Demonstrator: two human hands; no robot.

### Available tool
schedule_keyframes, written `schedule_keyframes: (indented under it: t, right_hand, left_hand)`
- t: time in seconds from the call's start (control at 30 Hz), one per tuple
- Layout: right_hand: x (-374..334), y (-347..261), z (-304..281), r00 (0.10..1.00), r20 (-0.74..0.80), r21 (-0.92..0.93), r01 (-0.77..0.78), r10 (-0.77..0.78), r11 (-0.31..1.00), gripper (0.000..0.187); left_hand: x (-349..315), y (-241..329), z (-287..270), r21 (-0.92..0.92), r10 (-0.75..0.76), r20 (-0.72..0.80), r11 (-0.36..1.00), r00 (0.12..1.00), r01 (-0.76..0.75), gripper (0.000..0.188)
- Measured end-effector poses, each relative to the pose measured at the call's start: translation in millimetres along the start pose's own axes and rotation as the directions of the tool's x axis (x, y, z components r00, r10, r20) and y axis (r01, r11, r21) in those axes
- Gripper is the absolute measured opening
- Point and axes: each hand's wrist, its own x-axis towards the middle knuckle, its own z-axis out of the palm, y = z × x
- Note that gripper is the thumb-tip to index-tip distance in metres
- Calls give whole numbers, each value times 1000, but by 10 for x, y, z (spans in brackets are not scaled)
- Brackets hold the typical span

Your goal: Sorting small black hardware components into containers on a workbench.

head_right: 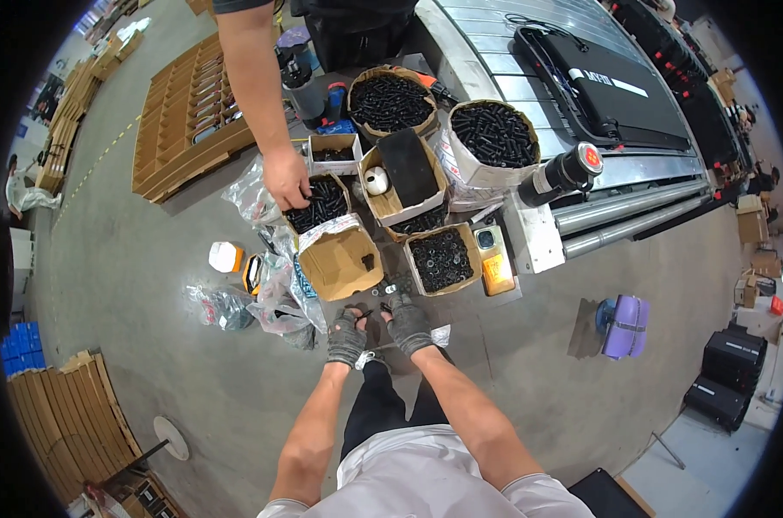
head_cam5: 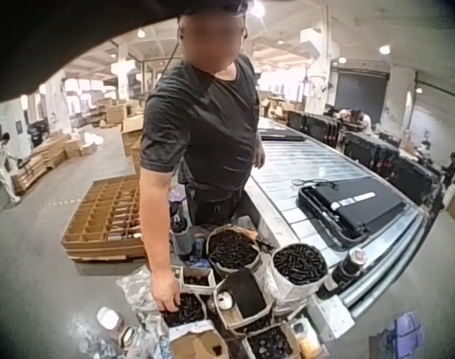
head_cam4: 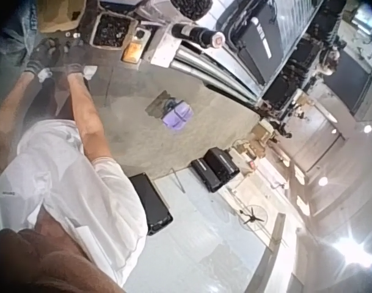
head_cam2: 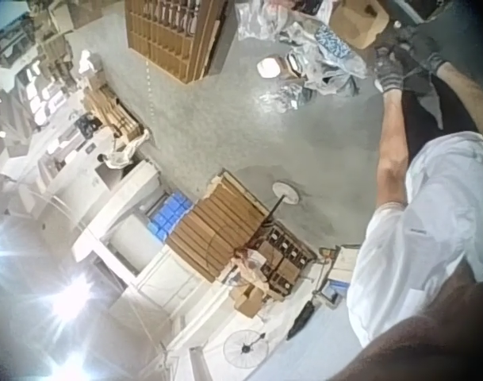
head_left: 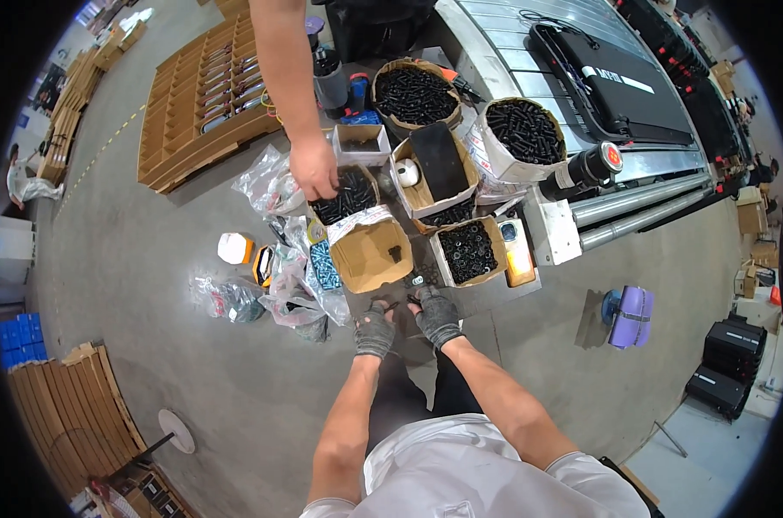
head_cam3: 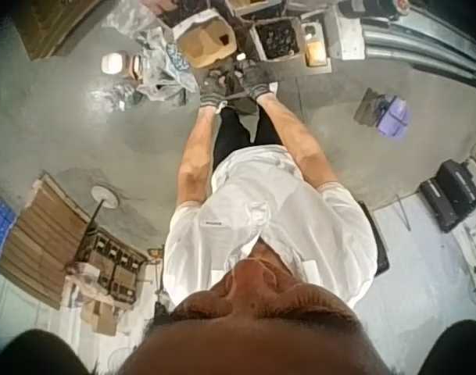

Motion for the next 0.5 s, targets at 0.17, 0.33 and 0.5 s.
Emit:
schedule_keyframes:
  t: [0.17, 0.33, 0.5]
  right_hand:
    - [-21, -63, 119, 954, 36, 177, -300, 298, 937, 35]
    - [-69, -36, 296, 935, -74, 296, -311, 346, 903, 32]
    - [-73, 1, 296, 922, 9, 413, -355, 386, 838, 19]
  left_hand:
    - [-109, 14, 251, -377, -316, -29, 882, 948, 282, 20]
    - [-115, 238, 308, -428, -420, -87, 835, 904, 346, 23]
    - [-107, 418, 255, -377, -434, -46, 842, 900, 387, 25]
